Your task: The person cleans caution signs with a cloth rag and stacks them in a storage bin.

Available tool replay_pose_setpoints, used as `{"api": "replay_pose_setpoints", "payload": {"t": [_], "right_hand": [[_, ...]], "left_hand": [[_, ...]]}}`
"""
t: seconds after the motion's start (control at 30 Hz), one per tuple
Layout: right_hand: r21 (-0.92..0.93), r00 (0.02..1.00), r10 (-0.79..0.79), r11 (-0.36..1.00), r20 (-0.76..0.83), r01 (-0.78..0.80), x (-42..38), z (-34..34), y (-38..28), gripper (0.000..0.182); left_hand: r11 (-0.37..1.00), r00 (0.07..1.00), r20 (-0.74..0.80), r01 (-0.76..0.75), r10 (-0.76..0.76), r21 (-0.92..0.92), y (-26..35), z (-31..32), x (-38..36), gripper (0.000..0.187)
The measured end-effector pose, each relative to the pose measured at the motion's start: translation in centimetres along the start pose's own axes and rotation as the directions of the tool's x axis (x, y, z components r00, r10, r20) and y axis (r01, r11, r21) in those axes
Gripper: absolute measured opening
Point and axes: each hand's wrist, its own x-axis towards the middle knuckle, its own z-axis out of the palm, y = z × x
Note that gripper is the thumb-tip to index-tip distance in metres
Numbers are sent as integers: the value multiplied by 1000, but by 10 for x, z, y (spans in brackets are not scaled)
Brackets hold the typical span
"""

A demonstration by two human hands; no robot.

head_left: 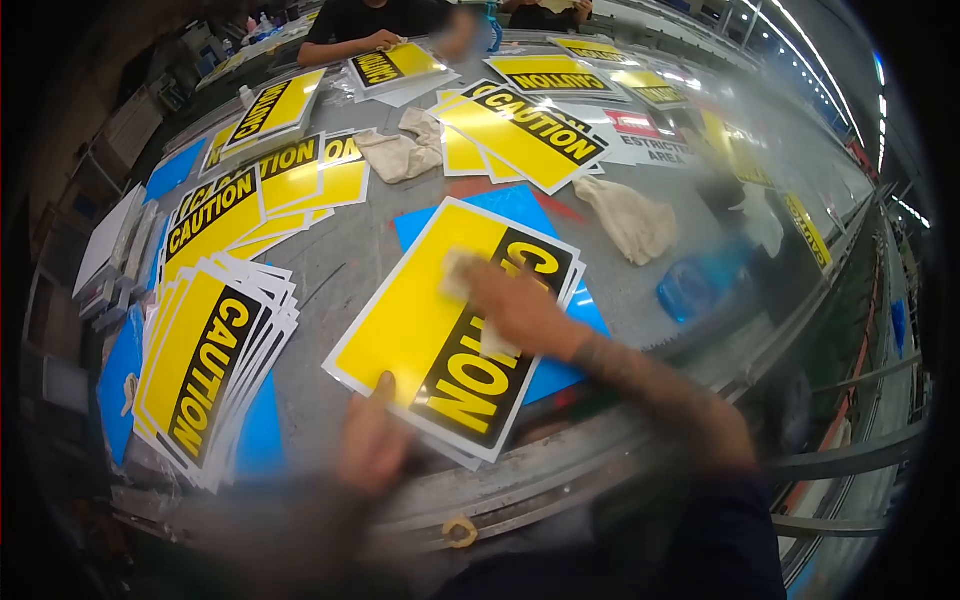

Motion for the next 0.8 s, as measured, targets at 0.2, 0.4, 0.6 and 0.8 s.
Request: {"api": "replay_pose_setpoints", "payload": {"t": [0.2, 0.4, 0.6, 0.8], "right_hand": [[-27, 969, 242, 969, -50, -244, 13, 13, 84, 49], [-87, 974, 198, 974, -109, -208, 13, 19, 75, 49], [397, 982, -188, 900, -16, 179, -9, -24, -91, 54], [-36, 980, 144, 988, -136, -151, -7, 11, 89, 45]], "left_hand": [[998, 999, 1, 41, -41, -50, -2, 1, 2, 41], [967, 947, 222, 251, -233, -52, -10, -2, -1, 47], [973, 966, 132, 229, -224, -24, -10, 3, 2, 45], [962, 968, 79, 246, -238, -120, -6, 10, -3, 44]]}}
